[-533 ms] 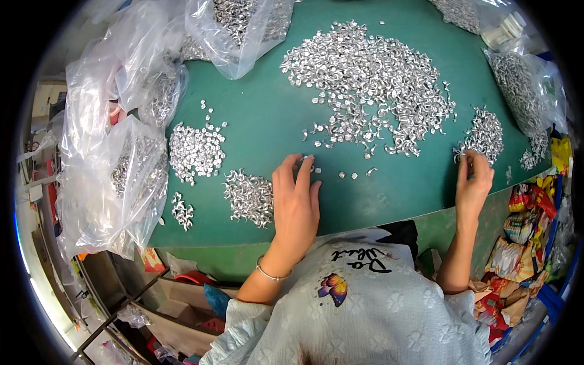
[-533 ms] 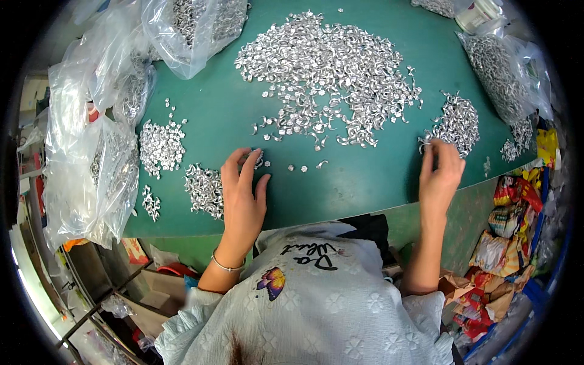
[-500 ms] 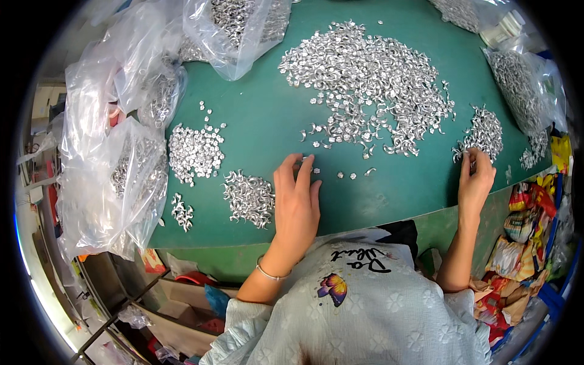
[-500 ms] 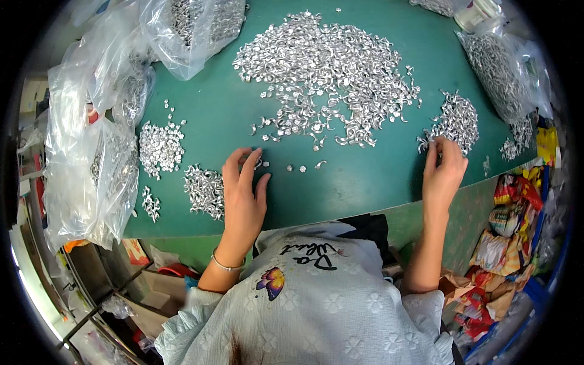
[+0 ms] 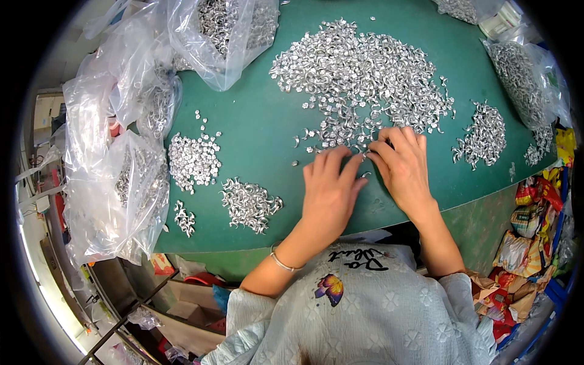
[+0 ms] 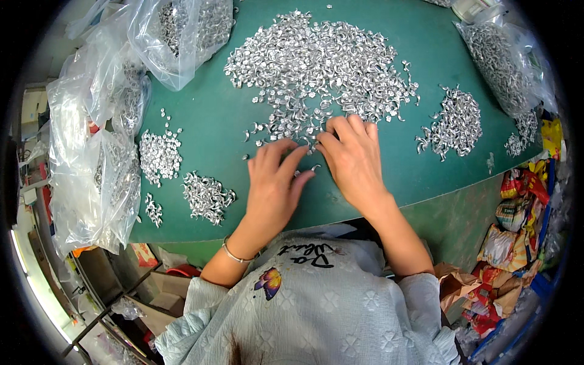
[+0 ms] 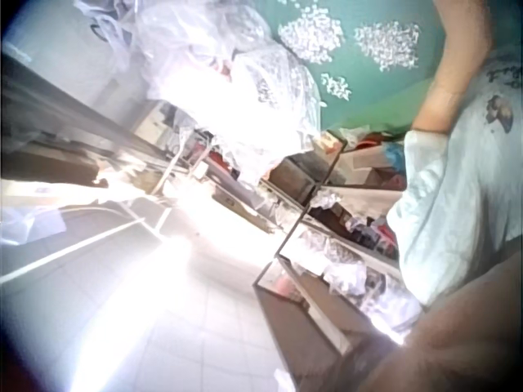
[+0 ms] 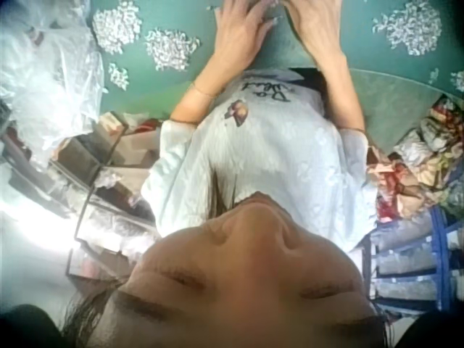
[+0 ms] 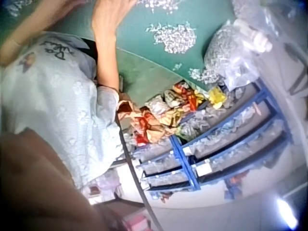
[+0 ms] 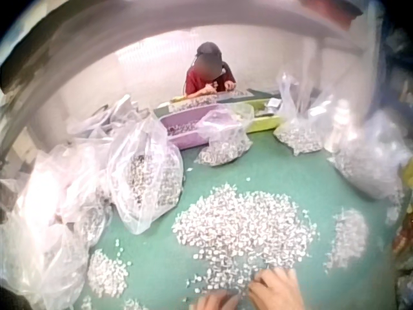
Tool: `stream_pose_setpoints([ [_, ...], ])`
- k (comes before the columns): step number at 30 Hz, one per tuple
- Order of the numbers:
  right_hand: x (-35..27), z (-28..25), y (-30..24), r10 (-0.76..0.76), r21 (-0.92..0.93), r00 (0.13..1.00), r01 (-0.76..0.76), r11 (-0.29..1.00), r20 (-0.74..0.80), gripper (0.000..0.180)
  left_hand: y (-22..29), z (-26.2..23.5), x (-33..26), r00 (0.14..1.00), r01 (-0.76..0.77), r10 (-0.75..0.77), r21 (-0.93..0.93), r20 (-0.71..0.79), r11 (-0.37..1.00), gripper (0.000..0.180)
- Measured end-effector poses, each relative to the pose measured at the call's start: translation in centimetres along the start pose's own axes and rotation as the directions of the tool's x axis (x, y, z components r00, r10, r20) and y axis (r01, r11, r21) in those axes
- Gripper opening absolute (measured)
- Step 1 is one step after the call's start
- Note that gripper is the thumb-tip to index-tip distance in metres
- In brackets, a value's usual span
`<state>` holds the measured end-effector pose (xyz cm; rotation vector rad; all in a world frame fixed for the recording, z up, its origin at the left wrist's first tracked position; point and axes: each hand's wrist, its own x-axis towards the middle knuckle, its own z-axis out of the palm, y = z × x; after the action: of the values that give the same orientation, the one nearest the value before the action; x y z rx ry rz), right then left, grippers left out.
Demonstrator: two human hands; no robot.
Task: The person sorts small metal components by hand on a green work table, moving them from a large central pile into smaller groups and picking through them individually.
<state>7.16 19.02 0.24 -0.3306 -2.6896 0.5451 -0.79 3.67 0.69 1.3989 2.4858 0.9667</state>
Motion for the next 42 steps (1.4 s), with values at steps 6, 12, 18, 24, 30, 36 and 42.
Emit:
stream_pose_setpoints([
  [6,-2.2,-1.6,0.3,0.053,-0.01,0.998,-0.053,0.999,-0.02,0.016,-1.2,0.4,-1.1,0.998,0.059,-0.057,0.048,-0.037,0.997,0.038],
  [12,-2.7,-1.2,-1.4,0.024,0.039,0.994,-0.028,0.999,0.106,0.024,0.1,0.7,-1.3,0.998,0.055,-0.056,0.025,0.041,0.998,0.034],
  [18,-4.2,1.6,-2.3,0.011,0.286,0.994,-0.042,0.957,0.109,0.023,-0.8,-0.1,-1.3,0.998,0.054,-0.052,0.084,-0.028,0.995,0.029],
  [24,-5.9,-0.2,-0.5,0.104,0.229,0.995,-0.098,0.968,-0.012,0.017,-1.0,-0.2,-1.7,0.999,0.016,-0.016,-0.009,-0.032,1.0,0.031],
  [30,-7.2,-3.1,5.4,0.262,-0.046,0.93,-0.283,0.958,-0.257,0.012,1.5,2.9,0.3,0.995,-0.074,0.078,-0.068,0.06,0.995,0.045],
  [36,-5.4,-3.9,5.7,0.26,-0.167,0.864,-0.359,0.918,-0.431,0.018,2.4,4.9,1.9,0.999,-0.044,0.044,-0.164,-0.003,0.986,0.029],
  [42,-4.1,-0.6,0.9,0.202,0.056,0.979,-0.2,0.978,-0.034,0.046,2.2,3.4,0.3,0.997,-0.054,0.059,-0.125,0.039,0.991,0.022],
])
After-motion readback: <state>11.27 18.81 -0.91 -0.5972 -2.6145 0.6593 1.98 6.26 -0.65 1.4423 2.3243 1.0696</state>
